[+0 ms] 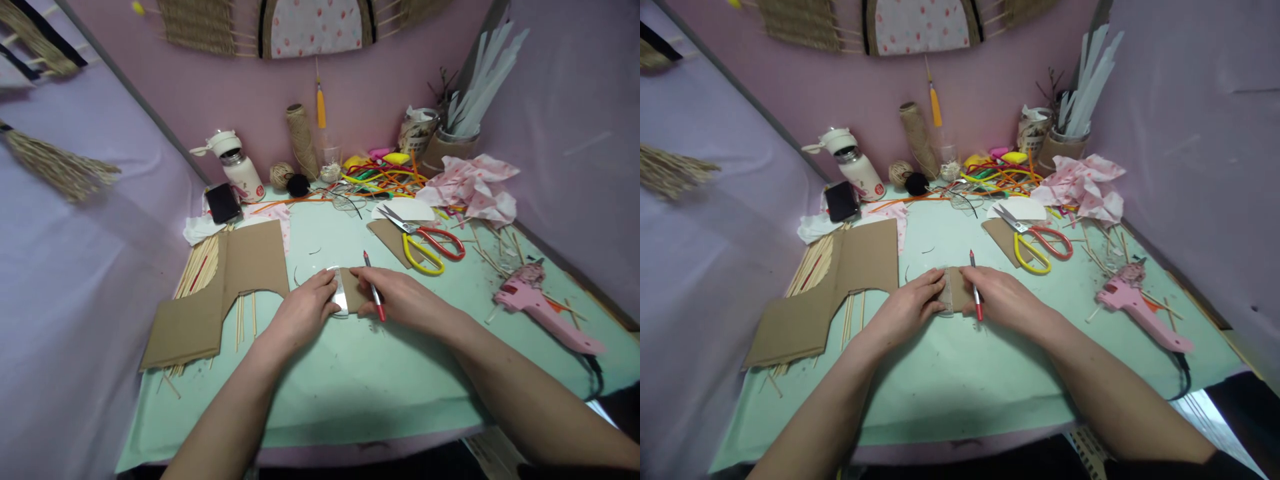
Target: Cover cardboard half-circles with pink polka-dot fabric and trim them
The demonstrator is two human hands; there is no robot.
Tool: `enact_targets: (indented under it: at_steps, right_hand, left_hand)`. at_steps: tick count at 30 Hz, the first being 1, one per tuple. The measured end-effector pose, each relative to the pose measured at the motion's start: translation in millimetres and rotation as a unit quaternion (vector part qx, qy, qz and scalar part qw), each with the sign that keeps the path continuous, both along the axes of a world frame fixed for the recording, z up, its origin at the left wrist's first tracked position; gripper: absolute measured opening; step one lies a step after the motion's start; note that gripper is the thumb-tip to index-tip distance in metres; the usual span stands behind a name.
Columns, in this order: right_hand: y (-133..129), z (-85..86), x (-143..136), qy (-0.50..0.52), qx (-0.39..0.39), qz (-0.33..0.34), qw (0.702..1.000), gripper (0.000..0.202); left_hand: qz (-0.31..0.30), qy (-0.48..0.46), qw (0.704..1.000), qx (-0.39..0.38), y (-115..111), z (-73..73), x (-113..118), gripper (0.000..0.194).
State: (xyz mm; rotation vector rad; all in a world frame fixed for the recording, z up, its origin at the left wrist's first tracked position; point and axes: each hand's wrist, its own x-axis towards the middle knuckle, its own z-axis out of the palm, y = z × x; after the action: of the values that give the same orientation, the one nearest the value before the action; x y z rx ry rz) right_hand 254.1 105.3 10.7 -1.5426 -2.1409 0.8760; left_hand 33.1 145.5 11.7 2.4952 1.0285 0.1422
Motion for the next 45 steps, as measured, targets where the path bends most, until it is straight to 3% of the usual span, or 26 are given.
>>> enact_targets:
  at_steps: [12, 20, 45]
  right_hand:
    - [1, -2.3, 3, 0.004, 0.001, 0.015, 1.000, 0.041]
    - [0, -0.2, 2, -0.002, 0.006, 0.018, 1.000, 0.040]
    - [1, -1.6, 3, -0.012, 0.001, 0.019, 1.000, 0.043]
  left_hand:
    - [-0.014, -0.011, 1.000, -0.005, 2, 5.1, 0, 0.040]
    - [-0.029, -0.020, 0.999, -0.015, 4, 3.2, -5, 0.059]
    - [-0.034, -0.002, 0.999, -0.001, 6, 2.8, -5, 0.058]
